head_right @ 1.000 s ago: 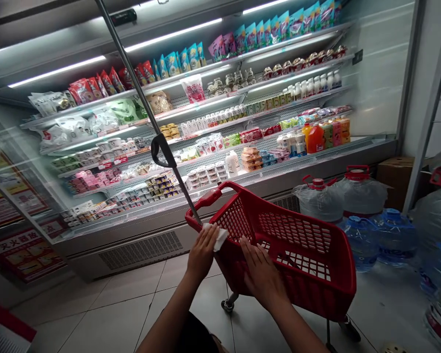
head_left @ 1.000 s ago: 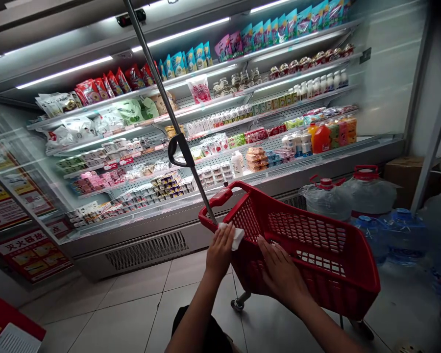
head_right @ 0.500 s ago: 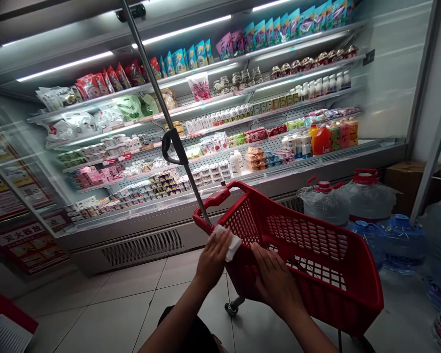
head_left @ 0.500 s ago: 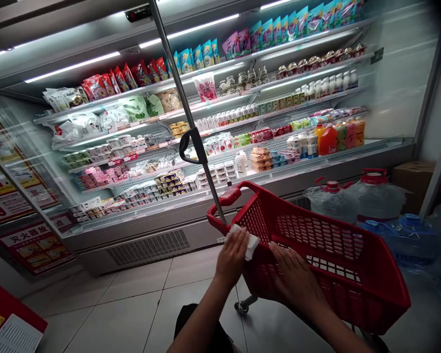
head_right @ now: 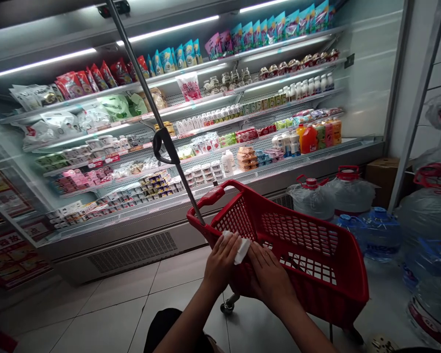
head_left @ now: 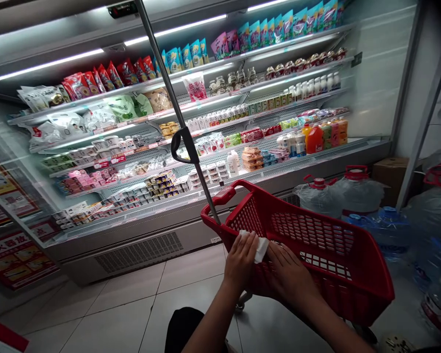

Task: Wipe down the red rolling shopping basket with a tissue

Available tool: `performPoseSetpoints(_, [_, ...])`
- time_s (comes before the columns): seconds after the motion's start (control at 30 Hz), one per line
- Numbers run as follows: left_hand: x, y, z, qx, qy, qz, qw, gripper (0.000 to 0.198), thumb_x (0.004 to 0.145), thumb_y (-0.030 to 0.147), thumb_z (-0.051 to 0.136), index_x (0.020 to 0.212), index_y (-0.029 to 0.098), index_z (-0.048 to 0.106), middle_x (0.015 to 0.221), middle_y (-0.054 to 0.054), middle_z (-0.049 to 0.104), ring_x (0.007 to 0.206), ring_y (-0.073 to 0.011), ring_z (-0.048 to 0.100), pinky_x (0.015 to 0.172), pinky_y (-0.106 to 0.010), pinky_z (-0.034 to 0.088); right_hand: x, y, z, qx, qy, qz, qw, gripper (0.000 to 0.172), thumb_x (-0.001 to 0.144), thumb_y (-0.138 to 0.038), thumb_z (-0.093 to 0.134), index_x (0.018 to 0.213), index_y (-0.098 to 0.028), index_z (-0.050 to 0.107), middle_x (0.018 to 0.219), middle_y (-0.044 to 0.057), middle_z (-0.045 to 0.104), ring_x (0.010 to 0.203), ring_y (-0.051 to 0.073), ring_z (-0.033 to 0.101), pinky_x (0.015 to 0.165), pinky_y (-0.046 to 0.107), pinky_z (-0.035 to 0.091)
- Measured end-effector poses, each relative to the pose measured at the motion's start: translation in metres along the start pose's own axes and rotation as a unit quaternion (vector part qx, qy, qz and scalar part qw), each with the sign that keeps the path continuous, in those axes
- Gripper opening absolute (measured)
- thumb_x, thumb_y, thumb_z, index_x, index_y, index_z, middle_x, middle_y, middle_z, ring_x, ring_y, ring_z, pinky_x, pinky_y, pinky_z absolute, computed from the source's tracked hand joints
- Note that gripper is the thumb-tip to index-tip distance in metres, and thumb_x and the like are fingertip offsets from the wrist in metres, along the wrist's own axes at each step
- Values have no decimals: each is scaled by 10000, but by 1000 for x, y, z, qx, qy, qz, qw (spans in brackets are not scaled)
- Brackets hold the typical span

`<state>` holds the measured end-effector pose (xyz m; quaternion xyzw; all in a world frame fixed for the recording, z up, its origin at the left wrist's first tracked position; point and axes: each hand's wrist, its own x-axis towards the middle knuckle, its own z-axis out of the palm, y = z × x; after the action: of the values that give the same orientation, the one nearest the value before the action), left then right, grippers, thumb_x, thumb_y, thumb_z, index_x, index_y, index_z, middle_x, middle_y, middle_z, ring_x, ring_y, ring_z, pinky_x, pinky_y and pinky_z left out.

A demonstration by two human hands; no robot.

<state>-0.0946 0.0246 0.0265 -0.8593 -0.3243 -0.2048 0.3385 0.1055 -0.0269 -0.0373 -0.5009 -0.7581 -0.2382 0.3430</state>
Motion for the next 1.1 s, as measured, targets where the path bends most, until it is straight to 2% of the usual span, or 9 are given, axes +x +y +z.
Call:
performPoseSetpoints(0.13, [3,0,1,-9,15,-57,998,560,1012,123,430,1571,160,437,1599,-99,479,1506,-242,417,1264,-469,353,-14,7,-22,-20,-32,24,999,854,890,-170,461,1676,-194,127,1675,50,368,1524,246,374,1269,481,269])
performPoseSetpoints(0.33, [7,52,14,-55,30,-28,998,559,1020,136,393,1577,158,430,1628,-73,435,1505,-223,419,1264,-422,342,-21,2,-22,-33,-6,35,999,894,912,-214,468,1671,-100,8,1673,140,349,1518,287,386,1237,483,331])
performPoseSetpoints(0.47, [5,31,9,-55,17,-23,998,561,1026,129,394,1585,182,418,1631,-52,432,1505,-195,417,1290,-413,292,-27,10,-33,-38,-39,27,998,856,917,-194,448,1678,-146,58,1654,100,397,1508,269,403,1263,501,279])
performPoseSetpoints(0.57, [0,11,6,-47,20,-90,995,563,1021,118,400,1581,166,422,1621,-70,445,1510,-216,410,1297,-448,275,-38,15,-45,-40,-52,46,997,830,924,-200,440,1680,-188,99,1668,62,374,1519,263,385,1274,505,255])
performPoseSetpoints(0.67, [-1,28,8,-51,22,-110,992,561,1020,127,407,1579,161,428,1622,-82,442,1523,-232,388,1289,-462,293,-43,11,-47,-38,-52,67,996,849,916,-207,453,1680,-164,84,1679,84,349,1531,278,362,1266,504,274])
performPoseSetpoints(0.8, [1,62,11,-72,12,-25,997,553,1037,167,406,1590,172,409,1647,-46,406,1540,-193,352,1284,-400,303,-43,9,-42,-39,-53,65,996,854,924,-203,451,1676,-128,52,1685,123,328,1530,278,364,1244,479,323])
performPoseSetpoints(0.9, [1,49,10,-71,6,-23,997,572,1031,164,421,1602,188,388,1640,-41,420,1527,-178,374,1295,-397,280,-44,15,-45,-41,-75,61,994,813,944,-212,433,1677,-151,88,1693,92,320,1523,250,378,1231,444,351])
performPoseSetpoints(1.0, [-1,28,10,-59,12,-104,993,581,1019,133,418,1598,176,396,1628,-61,434,1520,-200,390,1308,-430,242,-47,20,-49,-48,-84,67,993,790,965,-249,433,1677,-159,101,1702,76,302,1523,246,376,1225,434,362])
performPoseSetpoints(1.1, [-3,37,13,-64,13,-119,991,577,1017,114,397,1592,157,404,1645,-59,401,1537,-205,359,1310,-431,231,-50,22,-47,-54,-82,67,993,795,969,-280,443,1675,-143,104,1709,90,281,1533,262,354,1226,447,357])
